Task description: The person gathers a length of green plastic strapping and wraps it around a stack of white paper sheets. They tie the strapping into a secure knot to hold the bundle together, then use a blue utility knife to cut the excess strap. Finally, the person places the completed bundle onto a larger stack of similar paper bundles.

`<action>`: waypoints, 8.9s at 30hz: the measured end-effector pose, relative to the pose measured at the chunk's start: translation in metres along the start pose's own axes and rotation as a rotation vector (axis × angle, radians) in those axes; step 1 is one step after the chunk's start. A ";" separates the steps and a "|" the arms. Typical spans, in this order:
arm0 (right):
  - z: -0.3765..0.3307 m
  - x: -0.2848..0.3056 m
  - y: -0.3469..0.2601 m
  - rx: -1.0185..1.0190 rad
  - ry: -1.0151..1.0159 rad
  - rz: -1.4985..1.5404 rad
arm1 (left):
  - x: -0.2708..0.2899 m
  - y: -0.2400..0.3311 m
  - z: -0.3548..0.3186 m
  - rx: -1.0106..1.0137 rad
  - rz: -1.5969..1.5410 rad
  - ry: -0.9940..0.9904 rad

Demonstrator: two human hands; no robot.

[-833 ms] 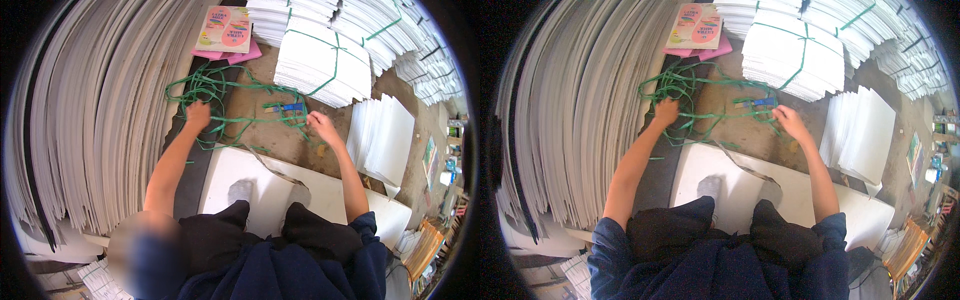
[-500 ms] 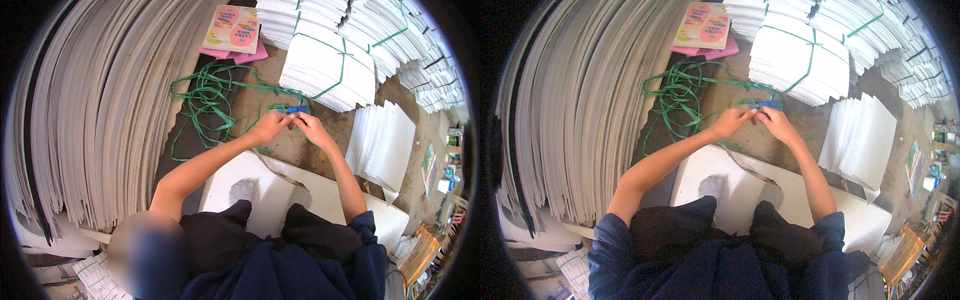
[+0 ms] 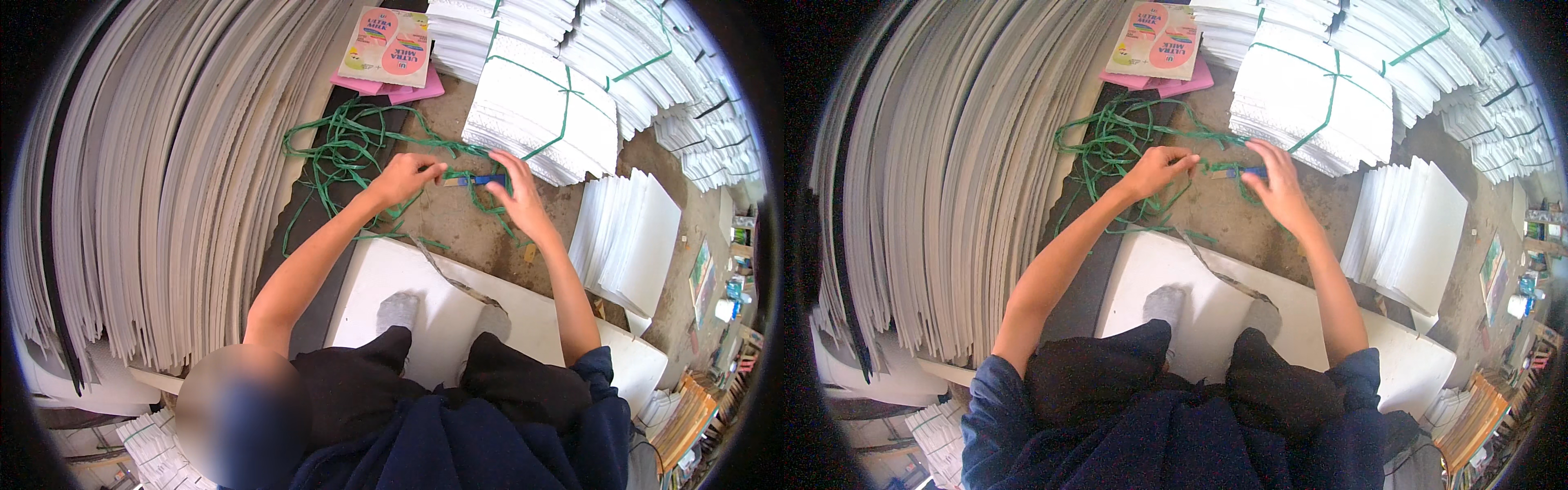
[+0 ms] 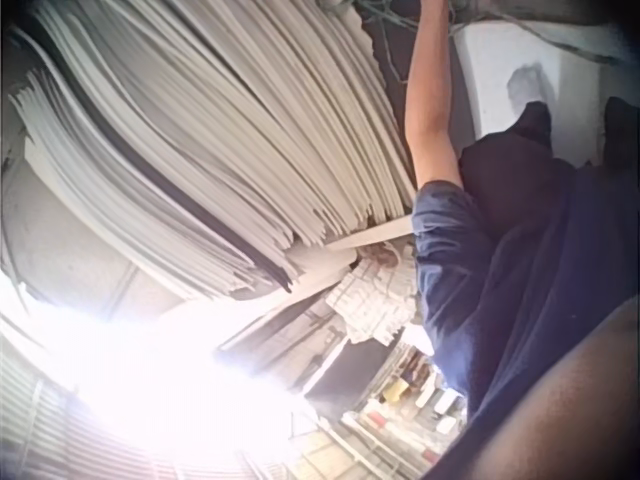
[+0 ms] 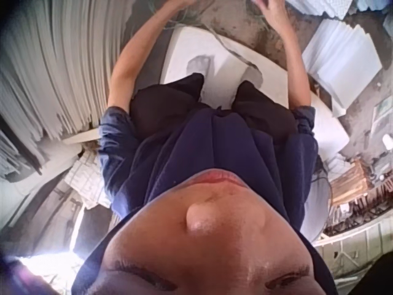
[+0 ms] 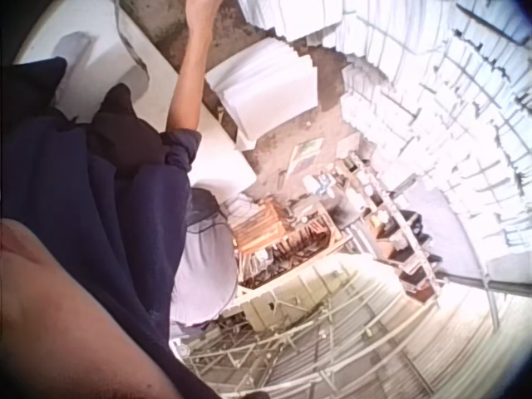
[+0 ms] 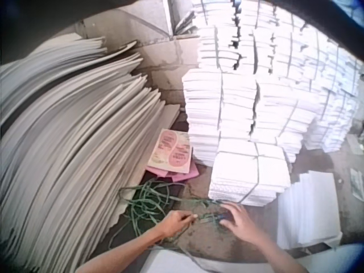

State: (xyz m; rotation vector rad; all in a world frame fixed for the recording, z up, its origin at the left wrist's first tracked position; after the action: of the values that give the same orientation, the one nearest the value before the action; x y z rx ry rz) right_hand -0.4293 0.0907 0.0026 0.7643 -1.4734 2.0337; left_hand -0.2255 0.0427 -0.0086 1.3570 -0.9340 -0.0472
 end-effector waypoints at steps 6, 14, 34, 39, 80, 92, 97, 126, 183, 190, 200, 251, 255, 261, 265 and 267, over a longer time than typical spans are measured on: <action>-0.013 -0.041 0.009 -0.312 -0.476 0.462 | -0.003 0.024 0.005 -0.096 -0.406 -0.032; -0.021 -0.024 0.025 -0.610 -0.495 0.452 | 0.037 -0.042 -0.015 0.037 0.132 0.014; -0.008 0.012 -0.023 -0.223 -0.081 -0.142 | -0.021 0.030 -0.007 0.000 -0.327 0.088; -0.015 -0.002 -0.025 -0.076 0.050 -0.208 | -0.032 0.035 -0.003 0.037 -0.752 0.294; -0.019 0.006 -0.047 0.108 0.210 0.309 | -0.031 0.029 -0.002 0.323 -0.748 -0.204; -0.017 0.003 -0.046 0.211 0.234 0.318 | -0.024 0.026 -0.001 0.328 -0.681 -0.203; -0.009 -0.001 -0.034 -0.123 0.185 0.680 | -0.013 0.051 0.000 -0.081 -0.282 0.120; -0.018 0.001 -0.039 -0.171 0.297 0.376 | -0.081 0.032 -0.010 0.313 -1.284 0.145; -0.050 0.057 0.116 -0.752 0.566 0.716 | 0.032 -0.059 -0.053 0.193 -0.513 0.821; -0.036 -0.025 0.019 -0.702 -0.178 1.063 | -0.043 -0.022 -0.030 0.201 -0.726 0.564; -0.029 0.068 0.102 -0.597 0.524 1.071 | -0.035 -0.021 -0.043 -0.137 -0.248 0.379; -0.047 0.094 0.147 -0.646 0.669 1.274 | -0.034 -0.025 -0.035 0.238 -0.625 0.101; -0.070 0.071 0.173 -0.781 0.564 1.453 | -0.036 -0.022 -0.026 0.245 -1.079 0.046; -0.071 -0.058 0.034 -0.799 -0.441 1.058 | -0.051 0.013 -0.012 0.274 -1.359 0.045; -0.056 -0.062 -0.009 -0.708 -0.537 0.900 | -0.047 0.021 -0.008 0.216 -1.248 0.004; -0.048 -0.057 -0.009 -0.751 -0.492 0.909 | -0.046 0.018 -0.009 0.184 -1.137 0.040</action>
State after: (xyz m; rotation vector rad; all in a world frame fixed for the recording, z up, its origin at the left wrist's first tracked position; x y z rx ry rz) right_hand -0.3897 0.1347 -0.0438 0.2694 -3.0262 1.5703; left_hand -0.2588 0.0793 -0.0173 1.8984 -0.0311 -0.8063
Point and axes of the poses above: each hand's wrist, its own z-axis towards the middle knuckle, its own x-axis out of the back of the hand, y = z × x, the point moved 4 cm from there along z, towards the middle knuckle, and after that the axes turned 8 degrees about -x, right-handed, at the moved point
